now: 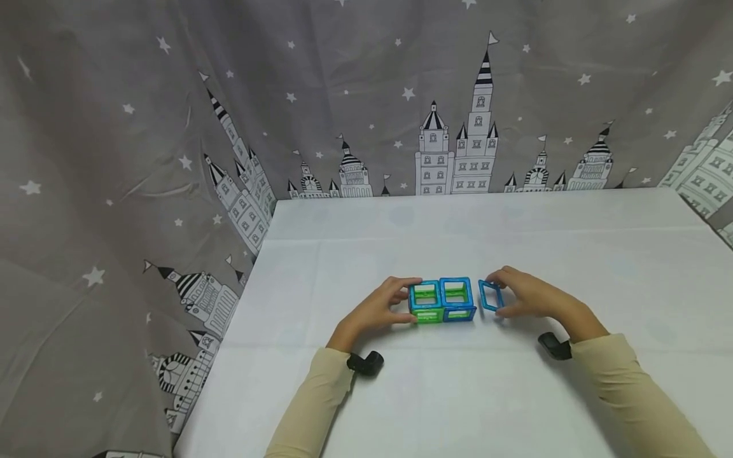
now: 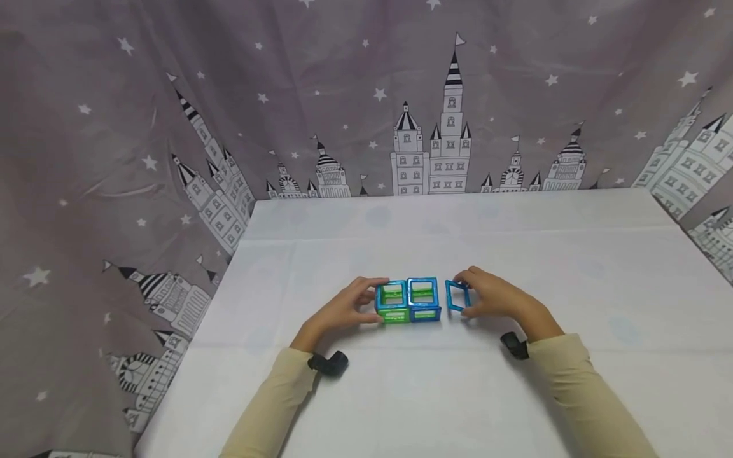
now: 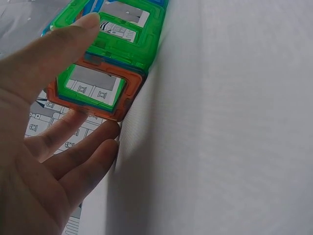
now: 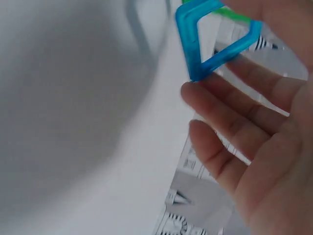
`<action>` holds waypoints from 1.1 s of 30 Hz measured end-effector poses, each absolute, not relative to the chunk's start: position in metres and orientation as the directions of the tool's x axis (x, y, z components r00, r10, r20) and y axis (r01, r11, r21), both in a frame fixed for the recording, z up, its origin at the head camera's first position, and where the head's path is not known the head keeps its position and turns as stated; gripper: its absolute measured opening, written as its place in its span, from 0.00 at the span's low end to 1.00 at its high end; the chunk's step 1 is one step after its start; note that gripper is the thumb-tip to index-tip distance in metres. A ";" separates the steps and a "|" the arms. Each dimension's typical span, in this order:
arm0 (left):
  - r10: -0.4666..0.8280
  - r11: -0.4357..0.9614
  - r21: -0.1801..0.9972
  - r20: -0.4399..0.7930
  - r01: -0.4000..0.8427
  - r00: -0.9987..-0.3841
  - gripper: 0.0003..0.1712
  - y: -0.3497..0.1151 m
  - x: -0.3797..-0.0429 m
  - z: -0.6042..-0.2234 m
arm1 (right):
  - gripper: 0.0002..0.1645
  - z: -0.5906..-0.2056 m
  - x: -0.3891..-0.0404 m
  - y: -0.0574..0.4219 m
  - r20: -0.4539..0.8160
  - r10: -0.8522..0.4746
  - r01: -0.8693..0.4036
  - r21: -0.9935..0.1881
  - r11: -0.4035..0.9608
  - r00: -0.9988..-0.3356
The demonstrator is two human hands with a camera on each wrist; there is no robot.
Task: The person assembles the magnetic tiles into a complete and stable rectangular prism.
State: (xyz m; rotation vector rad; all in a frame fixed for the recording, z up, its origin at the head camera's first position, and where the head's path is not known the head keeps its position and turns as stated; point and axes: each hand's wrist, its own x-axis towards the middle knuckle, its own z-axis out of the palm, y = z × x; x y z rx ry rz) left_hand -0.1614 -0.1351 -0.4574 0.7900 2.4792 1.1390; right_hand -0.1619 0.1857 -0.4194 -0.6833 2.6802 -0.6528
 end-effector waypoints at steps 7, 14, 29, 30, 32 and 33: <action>0.590 0.544 0.761 -0.047 0.353 -0.806 0.42 -0.135 -0.160 -0.456 | 0.36 -0.423 -0.162 0.172 -0.125 -0.533 -0.411 -0.501 0.762 -0.837; 0.591 0.549 0.755 -0.047 0.358 -0.806 0.42 -0.135 -0.161 -0.457 | 0.38 -0.427 -0.164 0.169 -0.124 -0.541 -0.409 -0.522 0.748 -0.831; 0.593 0.547 0.754 -0.042 0.364 -0.804 0.42 -0.134 -0.163 -0.457 | 0.40 -0.434 -0.167 0.161 -0.157 -0.536 -0.375 -0.556 0.742 -0.829; 0.593 0.546 0.755 -0.043 0.363 -0.804 0.42 -0.134 -0.163 -0.457 | 0.40 -0.435 -0.167 0.161 -0.156 -0.536 -0.375 -0.556 0.742 -0.830; 0.592 0.546 0.756 -0.043 0.361 -0.805 0.42 -0.134 -0.163 -0.457 | 0.40 -0.435 -0.167 0.160 -0.152 -0.538 -0.376 -0.560 0.739 -0.829; 0.592 0.545 0.757 -0.043 0.361 -0.804 0.42 -0.134 -0.162 -0.457 | 0.40 -0.436 -0.167 0.160 -0.151 -0.538 -0.376 -0.563 0.736 -0.829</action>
